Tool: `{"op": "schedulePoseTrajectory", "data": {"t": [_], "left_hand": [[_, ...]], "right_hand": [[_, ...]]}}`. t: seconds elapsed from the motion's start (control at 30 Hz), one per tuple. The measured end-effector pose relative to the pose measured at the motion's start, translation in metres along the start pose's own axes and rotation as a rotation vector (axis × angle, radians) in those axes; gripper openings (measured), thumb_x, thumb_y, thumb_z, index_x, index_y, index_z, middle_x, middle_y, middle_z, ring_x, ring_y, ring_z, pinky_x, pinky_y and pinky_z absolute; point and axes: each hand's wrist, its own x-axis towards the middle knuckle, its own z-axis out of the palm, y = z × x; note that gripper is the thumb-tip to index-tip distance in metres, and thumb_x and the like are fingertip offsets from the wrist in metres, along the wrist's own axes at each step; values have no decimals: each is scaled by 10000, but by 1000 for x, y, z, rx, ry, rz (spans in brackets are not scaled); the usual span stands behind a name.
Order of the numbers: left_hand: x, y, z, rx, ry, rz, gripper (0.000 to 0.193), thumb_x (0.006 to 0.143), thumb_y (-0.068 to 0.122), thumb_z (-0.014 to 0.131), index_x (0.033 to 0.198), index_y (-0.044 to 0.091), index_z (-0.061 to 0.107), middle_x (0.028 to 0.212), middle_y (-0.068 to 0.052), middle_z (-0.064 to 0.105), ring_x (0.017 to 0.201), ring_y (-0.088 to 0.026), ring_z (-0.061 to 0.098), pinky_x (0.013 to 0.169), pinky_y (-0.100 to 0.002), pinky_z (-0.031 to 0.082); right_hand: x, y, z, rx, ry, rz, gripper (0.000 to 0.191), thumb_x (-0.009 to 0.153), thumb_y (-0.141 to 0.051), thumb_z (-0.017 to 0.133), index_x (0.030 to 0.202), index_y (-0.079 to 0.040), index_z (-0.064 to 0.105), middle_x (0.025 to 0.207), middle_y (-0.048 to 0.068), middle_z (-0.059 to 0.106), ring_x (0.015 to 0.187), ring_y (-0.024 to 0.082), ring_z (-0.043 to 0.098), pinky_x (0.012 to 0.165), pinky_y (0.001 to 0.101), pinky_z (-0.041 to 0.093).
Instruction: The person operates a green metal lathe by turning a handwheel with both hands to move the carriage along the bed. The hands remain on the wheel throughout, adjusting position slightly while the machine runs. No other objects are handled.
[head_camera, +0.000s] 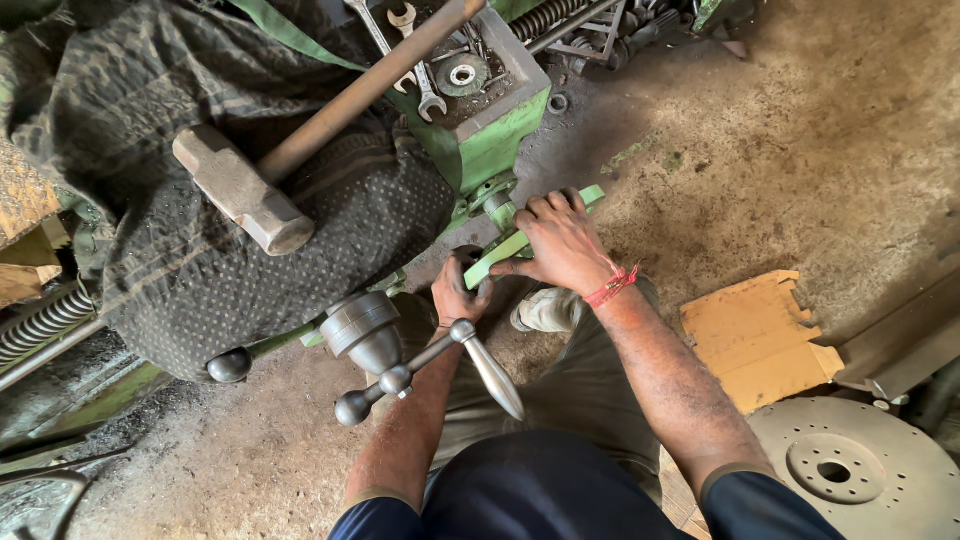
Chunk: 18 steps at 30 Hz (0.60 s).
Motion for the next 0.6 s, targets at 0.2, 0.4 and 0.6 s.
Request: {"op": "schedulePoseTrajectory", "data": {"t": [0.2,0.4,0.6], "left_hand": [[1,1,-2,-16,6,32,393,749,154,804,1045,34,574,936,-158,613,813,-378,656,687,-436,550],[1,3,-4,-36,3,0,387,772,164,811,1053,40,576,935,-151,618,817,-378,662,690,-434,551],[2,3,-5,-34,11,0,409,762,166,805,1075,35,577,952,-156,625,821,-384,666,692,-434,555]], "right_hand": [[1,-2,-1,-5,17,-7,793,677,-760,771,1046,-59,753,1041,125,685,1130,316,570,1111,562,314],[1,-3,-2,0,35,-16,781,684,-749,776,1047,-59,750,1027,125,682,1118,314,571,1108,552,322],[1,-7,-4,-9,27,-11,767,679,-733,788,1045,-60,750,1033,128,681,1122,320,568,1107,550,324]]}}
